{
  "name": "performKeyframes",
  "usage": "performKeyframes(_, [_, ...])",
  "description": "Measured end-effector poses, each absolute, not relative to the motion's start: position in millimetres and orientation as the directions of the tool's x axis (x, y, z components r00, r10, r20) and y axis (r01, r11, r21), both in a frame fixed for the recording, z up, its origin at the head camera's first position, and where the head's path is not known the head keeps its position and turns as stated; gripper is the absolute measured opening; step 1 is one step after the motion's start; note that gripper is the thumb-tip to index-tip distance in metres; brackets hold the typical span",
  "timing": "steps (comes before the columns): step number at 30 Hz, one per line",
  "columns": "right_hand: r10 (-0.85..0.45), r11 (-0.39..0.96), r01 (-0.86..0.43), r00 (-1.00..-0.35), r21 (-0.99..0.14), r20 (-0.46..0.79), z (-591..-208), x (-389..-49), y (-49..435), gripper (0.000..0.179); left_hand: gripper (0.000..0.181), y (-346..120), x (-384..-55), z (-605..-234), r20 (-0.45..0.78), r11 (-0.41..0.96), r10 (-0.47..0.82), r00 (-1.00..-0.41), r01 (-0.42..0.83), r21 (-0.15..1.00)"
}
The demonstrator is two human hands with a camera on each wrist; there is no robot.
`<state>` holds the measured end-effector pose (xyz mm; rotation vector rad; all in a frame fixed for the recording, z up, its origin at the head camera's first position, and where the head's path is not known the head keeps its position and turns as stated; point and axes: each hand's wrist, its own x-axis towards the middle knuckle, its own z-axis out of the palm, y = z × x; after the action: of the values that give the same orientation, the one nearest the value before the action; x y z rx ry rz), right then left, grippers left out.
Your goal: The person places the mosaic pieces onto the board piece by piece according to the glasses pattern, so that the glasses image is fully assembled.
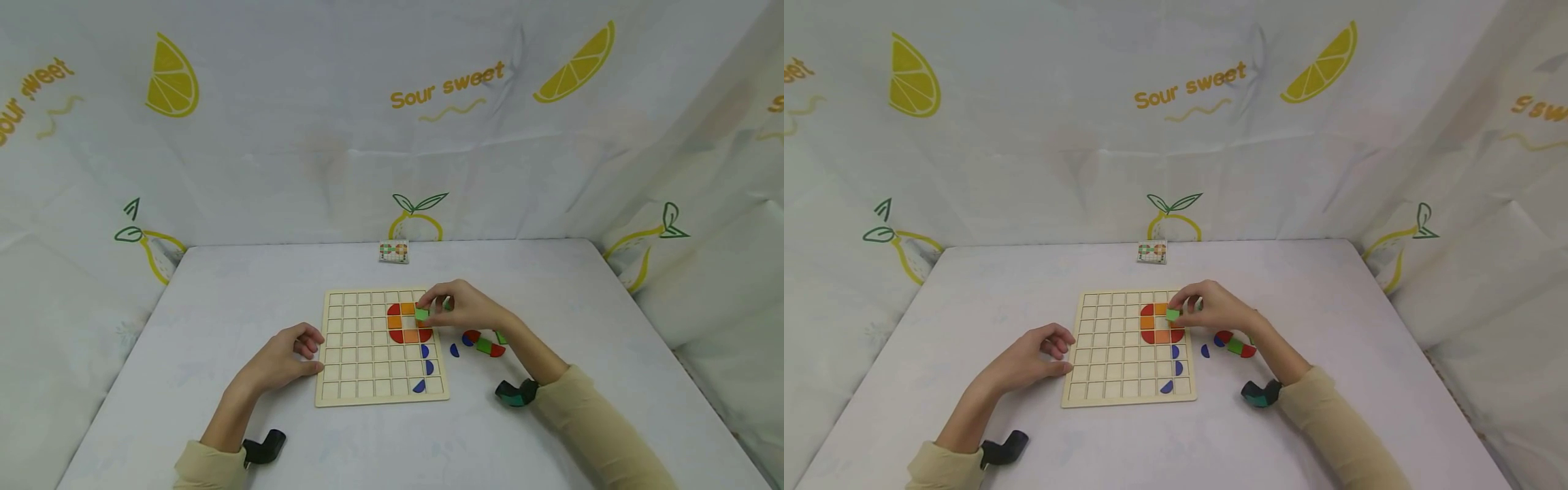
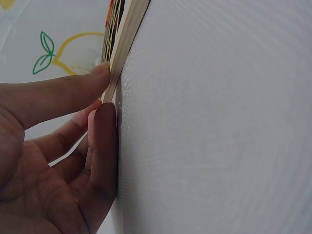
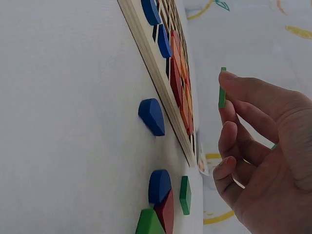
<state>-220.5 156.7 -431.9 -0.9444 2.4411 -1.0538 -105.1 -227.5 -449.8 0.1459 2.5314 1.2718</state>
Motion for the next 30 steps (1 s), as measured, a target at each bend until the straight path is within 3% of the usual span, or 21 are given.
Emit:
performKeyframes(6, [-0.7,0.499,-0.464,-0.713,-0.732,-0.025,-436,-221,138,0.026,0.04,-228,-105,-450,-0.225,0.606,0.222,-0.949,-0.047,0.794])
performKeyframes(15, [-0.777,0.417,-0.523,-0.63,-0.743,0.007,-439,-224,108,0.022,0.039,-228,-105,-449,-0.217,0.604,0.236,-0.947,-0.031,0.796])
performKeyframes(25, [-0.8,0.472,-0.594,-0.599,-0.651,-0.033,-440,-227,83,0.022,0.039,-228,-104,-448,-0.225,0.614,0.226,-0.948,-0.041,0.788])
performKeyframes(30, [-0.784,0.526,-0.614,-0.618,-0.588,-0.057,-438,-223,77,0.023,0.039,-227,-104,-448,-0.225,0.611,0.227,-0.948,-0.041,0.791])
